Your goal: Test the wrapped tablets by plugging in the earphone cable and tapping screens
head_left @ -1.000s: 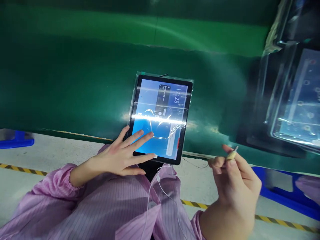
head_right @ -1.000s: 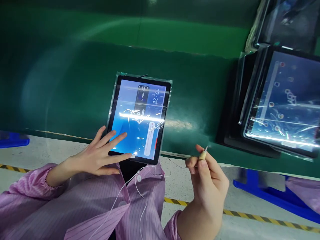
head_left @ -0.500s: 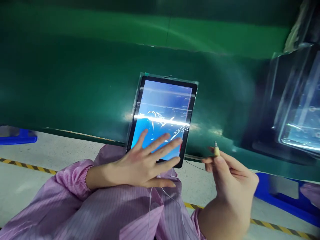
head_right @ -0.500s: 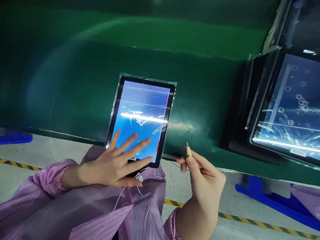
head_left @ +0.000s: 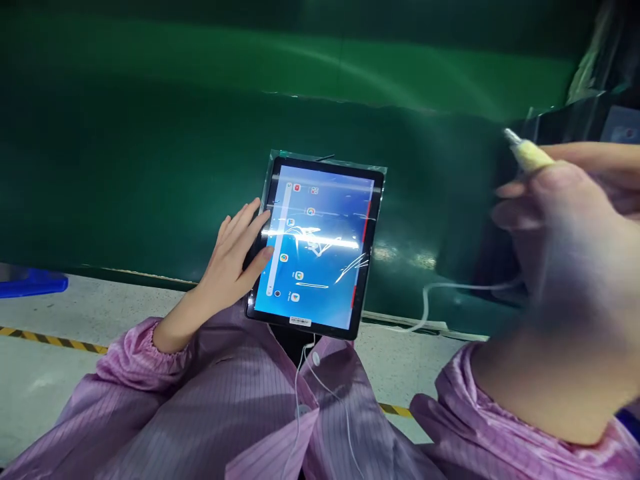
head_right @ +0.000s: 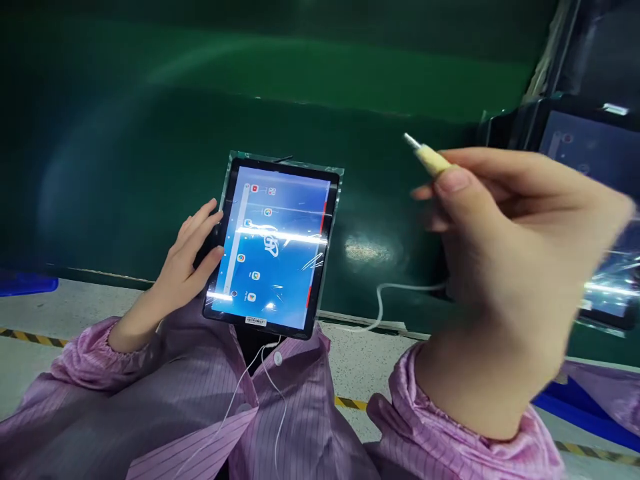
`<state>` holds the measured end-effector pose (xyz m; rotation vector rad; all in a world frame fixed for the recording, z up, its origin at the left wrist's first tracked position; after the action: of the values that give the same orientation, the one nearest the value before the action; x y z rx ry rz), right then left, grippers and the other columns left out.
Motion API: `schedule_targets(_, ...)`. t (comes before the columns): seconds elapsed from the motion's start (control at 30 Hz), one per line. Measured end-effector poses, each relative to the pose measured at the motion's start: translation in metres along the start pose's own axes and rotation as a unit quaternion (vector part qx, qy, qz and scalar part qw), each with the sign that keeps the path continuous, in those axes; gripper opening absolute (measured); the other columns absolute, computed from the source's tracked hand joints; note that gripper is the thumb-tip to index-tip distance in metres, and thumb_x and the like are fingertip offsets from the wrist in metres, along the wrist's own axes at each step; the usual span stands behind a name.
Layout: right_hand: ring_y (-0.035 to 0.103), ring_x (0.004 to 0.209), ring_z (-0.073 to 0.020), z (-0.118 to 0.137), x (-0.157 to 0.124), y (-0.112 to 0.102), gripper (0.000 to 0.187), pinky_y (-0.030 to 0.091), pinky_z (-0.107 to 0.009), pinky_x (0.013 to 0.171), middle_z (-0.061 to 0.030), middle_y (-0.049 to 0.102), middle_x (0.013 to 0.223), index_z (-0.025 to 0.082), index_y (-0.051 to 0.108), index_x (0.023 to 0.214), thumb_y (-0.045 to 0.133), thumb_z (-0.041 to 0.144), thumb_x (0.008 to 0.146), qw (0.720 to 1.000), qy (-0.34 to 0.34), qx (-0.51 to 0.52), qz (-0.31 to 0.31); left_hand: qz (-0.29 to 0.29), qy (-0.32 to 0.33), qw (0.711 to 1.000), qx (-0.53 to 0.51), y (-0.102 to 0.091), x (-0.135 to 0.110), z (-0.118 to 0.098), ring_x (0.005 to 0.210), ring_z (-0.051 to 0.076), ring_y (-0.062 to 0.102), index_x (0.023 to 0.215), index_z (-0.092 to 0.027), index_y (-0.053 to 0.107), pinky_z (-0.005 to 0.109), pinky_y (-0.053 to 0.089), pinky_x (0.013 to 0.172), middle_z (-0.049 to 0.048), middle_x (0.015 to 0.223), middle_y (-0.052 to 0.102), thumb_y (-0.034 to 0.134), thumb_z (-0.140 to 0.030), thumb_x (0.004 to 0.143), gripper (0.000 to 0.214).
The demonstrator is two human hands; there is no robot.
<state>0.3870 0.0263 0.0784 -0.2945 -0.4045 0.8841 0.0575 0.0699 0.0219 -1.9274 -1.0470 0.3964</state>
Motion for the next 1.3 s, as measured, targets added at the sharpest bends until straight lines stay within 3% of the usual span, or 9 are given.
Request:
schedule_targets(0.17,0.059,0.058,-0.013,-0.045,0.004,0.04,0.019,0.041,-0.029,0.057,-0.0029,0.072,0.071,0.016,0.08,0.091,0.079,0.028,0.077,0.991,0.047,0.11,0.056,-0.024,0.002,0.998,0.053,0.004,-0.007,-0.003,0.159,0.033,0.023,0.161,-0.029,0.03,0.062,0.02,0.126,0.0139,0.168,0.033,0.04,-0.042,0.108,0.056)
schedule_targets(0.3,0.057,0.058,-0.0134,-0.073,-0.013,0.046,0.022,0.041,-0.03,0.057,-0.003,0.071,0.07,0.016,0.079,0.092,0.079,0.031,0.076,0.986,0.103,0.124,0.041,-0.029,0.033,0.992,0.12,0.019,-0.013,-0.028,0.16,0.042,0.011,0.157,-0.02,0.039,0.074,0.014,0.121,0.0219,0.167,0.032,0.038,-0.046,0.107,0.056)
schedule_targets(0.47,0.058,0.058,-0.0149,-0.066,-0.027,0.04,0.023,0.045,-0.031,0.061,-0.0028,0.07,0.07,0.015,0.076,0.093,0.076,0.034,0.08,0.989,0.069,0.127,-0.015,0.055,0.252,0.961,0.096,0.039,-0.008,-0.084,0.154,0.038,0.032,0.129,-0.02,0.066,0.072,0.016,0.122,0.0189,0.16,0.045,0.037,-0.058,0.104,0.054)
schedule_targets(0.57,0.065,0.068,-0.0178,-0.052,-0.036,0.04,0.021,0.05,-0.034,0.071,-0.004,0.072,0.075,0.017,0.071,0.096,0.072,0.037,0.089,0.996,0.008,0.087,-0.01,0.043,0.316,0.944,0.088,0.031,-0.005,-0.093,0.151,0.032,0.039,0.122,-0.021,0.068,0.067,0.013,0.126,0.0145,0.156,0.052,0.034,-0.057,0.105,0.053)
schedule_targets(0.7,0.073,0.094,-0.0238,-0.041,-0.046,0.045,0.026,0.053,-0.039,0.084,-0.0085,0.076,0.091,0.019,0.066,0.099,0.054,0.042,0.103,0.997,-0.073,0.0,0.021,-0.01,0.205,0.972,0.112,0.004,0.001,-0.062,0.157,0.031,0.03,0.134,-0.025,0.062,0.065,0.01,0.127,0.0107,0.159,0.049,0.037,-0.048,0.107,0.043)
schedule_targets(0.83,0.063,0.128,-0.0252,-0.036,-0.045,0.057,0.019,0.046,-0.05,0.107,-0.0108,0.075,0.112,0.022,0.058,0.111,0.046,0.036,0.108,0.984,-0.156,-0.028,0.083,-0.021,0.084,0.991,0.103,-0.016,0.005,-0.027,0.158,0.031,0.025,0.138,-0.032,0.059,0.065,0.008,0.127,0.0066,0.164,0.043,0.038,-0.041,0.108,0.038)
schedule_targets(1.07,0.054,0.138,-0.0238,-0.021,-0.043,0.07,0.012,0.024,-0.062,0.121,-0.0101,0.076,0.117,0.023,0.052,0.111,0.042,0.03,0.109,0.958,-0.234,-0.082,0.142,-0.022,0.007,0.991,0.134,0.006,0.008,-0.022,0.159,0.042,0.013,0.144,-0.021,0.054,0.073,0.007,0.123,0.0174,0.169,0.03,0.038,-0.05,0.107,0.05)
schedule_targets(1.17,0.054,0.139,-0.023,-0.02,-0.047,0.063,0.012,0.024,-0.063,0.121,-0.0092,0.076,0.115,0.024,0.05,0.111,0.042,0.032,0.109,0.966,-0.22,-0.066,0.12,0.0,0.07,0.987,0.147,0.026,0.009,-0.052,0.158,0.045,0.018,0.143,-0.016,0.056,0.077,0.012,0.12,0.0224,0.166,0.032,0.039,-0.056,0.104,0.059)
schedule_targets(1.3,0.056,0.137,-0.0236,-0.026,-0.05,0.056,0.011,0.026,-0.065,0.12,-0.0077,0.077,0.112,0.026,0.048,0.111,0.041,0.034,0.109,0.972,-0.214,-0.048,0.087,0.103,0.278,0.953,0.066,0.039,-0.001,-0.102,0.151,0.038,0.038,0.114,-0.018,0.073,0.069,0.031,0.118,0.0196,0.159,0.047,0.041,-0.058,0.103,0.052)
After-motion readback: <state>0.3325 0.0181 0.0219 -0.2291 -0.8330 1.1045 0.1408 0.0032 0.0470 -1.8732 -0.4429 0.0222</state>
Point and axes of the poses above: each hand's wrist, its own x-axis towards the middle knuckle, its own y-axis out of the palm, z = x × y, the point moved 3 cm from there along x, towards the middle knuckle
